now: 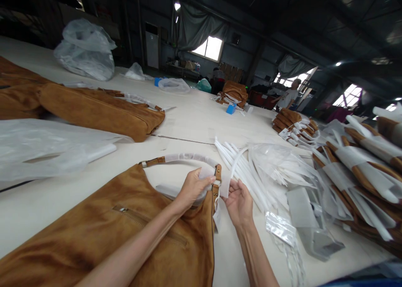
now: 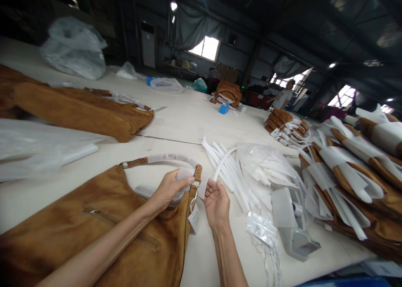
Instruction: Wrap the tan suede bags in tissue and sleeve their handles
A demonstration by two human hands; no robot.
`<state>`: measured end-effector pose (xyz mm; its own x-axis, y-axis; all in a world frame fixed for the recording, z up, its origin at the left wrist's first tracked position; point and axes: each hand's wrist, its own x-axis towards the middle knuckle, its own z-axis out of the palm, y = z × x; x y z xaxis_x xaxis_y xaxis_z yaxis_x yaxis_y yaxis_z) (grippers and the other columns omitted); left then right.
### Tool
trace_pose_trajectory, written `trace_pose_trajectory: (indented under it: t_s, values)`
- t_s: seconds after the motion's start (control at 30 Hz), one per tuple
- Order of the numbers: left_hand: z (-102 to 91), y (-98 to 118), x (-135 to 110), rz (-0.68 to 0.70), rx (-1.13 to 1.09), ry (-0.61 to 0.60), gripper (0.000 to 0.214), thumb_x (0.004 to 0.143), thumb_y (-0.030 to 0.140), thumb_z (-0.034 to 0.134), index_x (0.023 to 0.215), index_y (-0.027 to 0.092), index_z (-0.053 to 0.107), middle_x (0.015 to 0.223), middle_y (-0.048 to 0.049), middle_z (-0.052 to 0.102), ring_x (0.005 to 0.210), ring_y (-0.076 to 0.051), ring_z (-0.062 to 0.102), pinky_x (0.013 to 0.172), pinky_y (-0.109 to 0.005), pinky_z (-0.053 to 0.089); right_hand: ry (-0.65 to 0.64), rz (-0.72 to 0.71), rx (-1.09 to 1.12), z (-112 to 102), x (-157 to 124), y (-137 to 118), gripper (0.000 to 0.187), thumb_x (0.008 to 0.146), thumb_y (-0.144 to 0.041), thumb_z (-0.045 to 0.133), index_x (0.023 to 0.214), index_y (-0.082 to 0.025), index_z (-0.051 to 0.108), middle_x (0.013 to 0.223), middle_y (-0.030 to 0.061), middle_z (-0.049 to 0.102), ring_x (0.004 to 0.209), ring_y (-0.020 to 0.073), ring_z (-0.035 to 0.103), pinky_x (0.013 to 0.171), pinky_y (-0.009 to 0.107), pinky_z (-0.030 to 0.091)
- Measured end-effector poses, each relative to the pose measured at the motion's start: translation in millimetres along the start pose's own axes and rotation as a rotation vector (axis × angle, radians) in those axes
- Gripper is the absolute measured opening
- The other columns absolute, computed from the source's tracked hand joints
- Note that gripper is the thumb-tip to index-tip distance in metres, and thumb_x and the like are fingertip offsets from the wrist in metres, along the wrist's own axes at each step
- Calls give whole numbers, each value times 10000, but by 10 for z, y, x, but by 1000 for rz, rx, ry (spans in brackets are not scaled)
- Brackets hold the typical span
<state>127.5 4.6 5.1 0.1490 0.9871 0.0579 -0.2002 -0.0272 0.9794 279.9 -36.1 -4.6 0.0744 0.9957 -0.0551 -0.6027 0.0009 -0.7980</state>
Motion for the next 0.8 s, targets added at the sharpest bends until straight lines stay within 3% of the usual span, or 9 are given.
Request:
trace_pose_trajectory:
  t_s: [0.17,0.43,0.67,0.8]
  values:
    - [24,26,-22,-19,-47,-22,336,652,427,755,779,129,666,705,-40,653,628,-154,552,592,-245,427,21,-30,-40,-6,34,122,287,693,-303,819,950,-220,725,985,44,739,846,193,667,763,304,537]
    - [25,139,-10,-22,-55,-14,284,628,397,752,706,144,650,678,-12,624,601,-141,520,552,-229,402,-82,87,-113,88,102,193,376,679,-406,860,951,-189,716,887,42,733,726,175,649,697,293,535]
    - [-54,230,80,-19,-48,-14,231,583,281,779,583,147,591,559,40,518,523,-96,413,477,-196,299,-76,141,-133,169,93,134,292,632,-315,891,800,-155,713,738,15,705,634,127,606,646,242,504]
    - [-183,235,73,-86,-126,-60,281,650,394,751,670,143,627,615,-10,592,547,-142,515,504,-228,403,-87,124,-123,204,98,152,290,646,-330,879,809,-154,717,714,17,696,604,131,590,618,251,491]
